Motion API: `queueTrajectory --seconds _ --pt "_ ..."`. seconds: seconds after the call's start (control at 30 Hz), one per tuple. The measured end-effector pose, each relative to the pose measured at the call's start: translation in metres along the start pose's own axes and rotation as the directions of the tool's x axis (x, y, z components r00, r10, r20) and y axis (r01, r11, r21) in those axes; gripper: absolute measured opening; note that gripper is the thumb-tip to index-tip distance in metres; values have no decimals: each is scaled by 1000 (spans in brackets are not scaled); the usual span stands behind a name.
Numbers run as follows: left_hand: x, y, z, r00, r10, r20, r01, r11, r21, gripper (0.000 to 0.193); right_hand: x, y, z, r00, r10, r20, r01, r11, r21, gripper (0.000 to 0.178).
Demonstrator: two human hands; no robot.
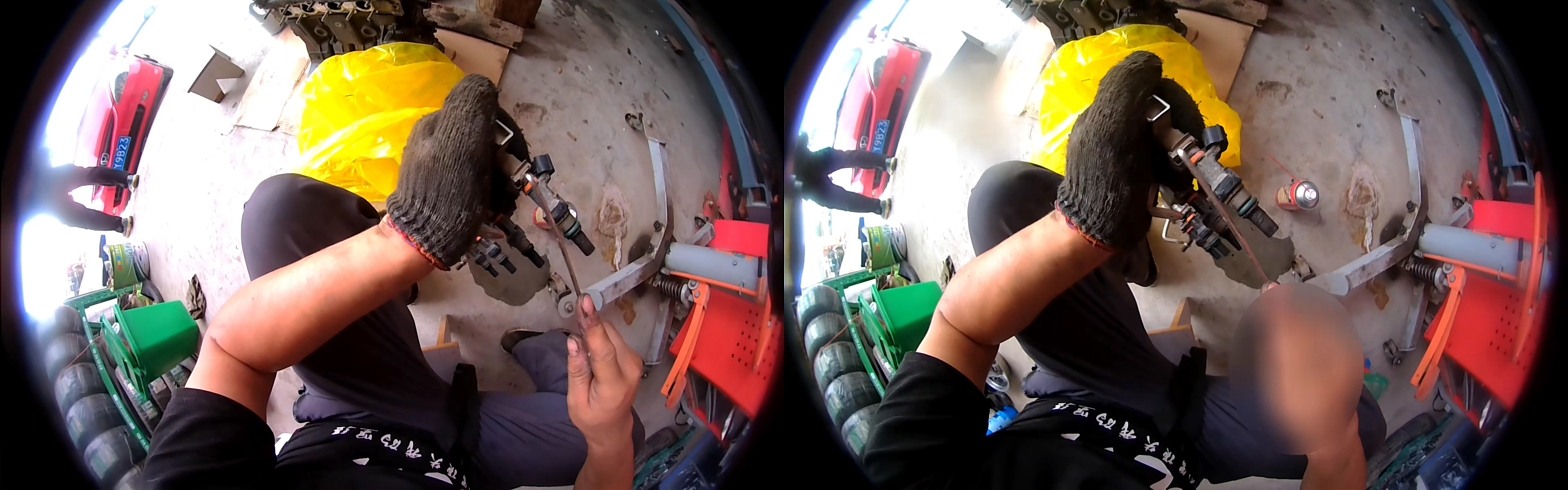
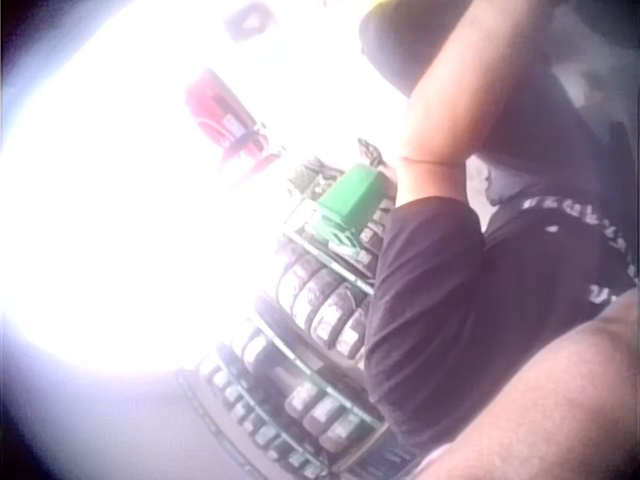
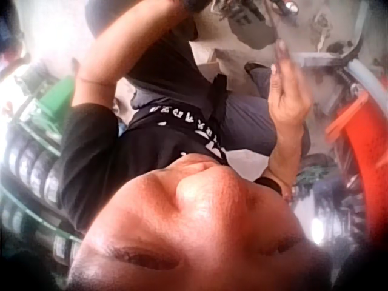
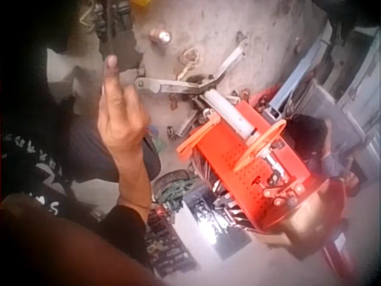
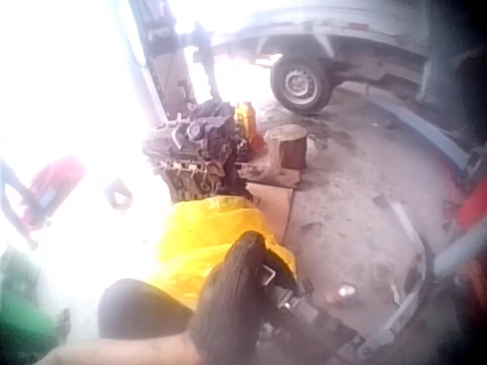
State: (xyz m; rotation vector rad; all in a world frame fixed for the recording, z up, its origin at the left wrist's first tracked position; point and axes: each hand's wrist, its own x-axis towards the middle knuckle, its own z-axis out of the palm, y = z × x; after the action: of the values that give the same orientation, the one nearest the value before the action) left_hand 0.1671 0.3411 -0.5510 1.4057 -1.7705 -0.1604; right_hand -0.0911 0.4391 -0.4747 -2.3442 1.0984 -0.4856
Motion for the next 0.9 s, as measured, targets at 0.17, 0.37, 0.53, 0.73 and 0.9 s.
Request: queueTrajectory --seconds 0.17,0.37,0.53,0.73,0.9 --pt "-7 -7 13 993 42 -115 -42 999 2 53 -7 5 8 986 90 141 -106 988 110 42" --pt "0 0 10 999 -5 -39 7 999 33 41 -4 22 26 996 -89 -19 89 996 -1 54" --pt "-1 -7 19 964 -238 120 260 940 -223 36 -7 16 34 1000 0 -8 1 993 117 52" --pt "-1 -2 18 998 -55 3 55 994 -97 31 -19 10 33 960 240 143 -273 915 297 51" --pt "-9 -4 39 979 -198 46 200 980 -24 28 -21 1 42 963 174 206 -216 955 203 48"
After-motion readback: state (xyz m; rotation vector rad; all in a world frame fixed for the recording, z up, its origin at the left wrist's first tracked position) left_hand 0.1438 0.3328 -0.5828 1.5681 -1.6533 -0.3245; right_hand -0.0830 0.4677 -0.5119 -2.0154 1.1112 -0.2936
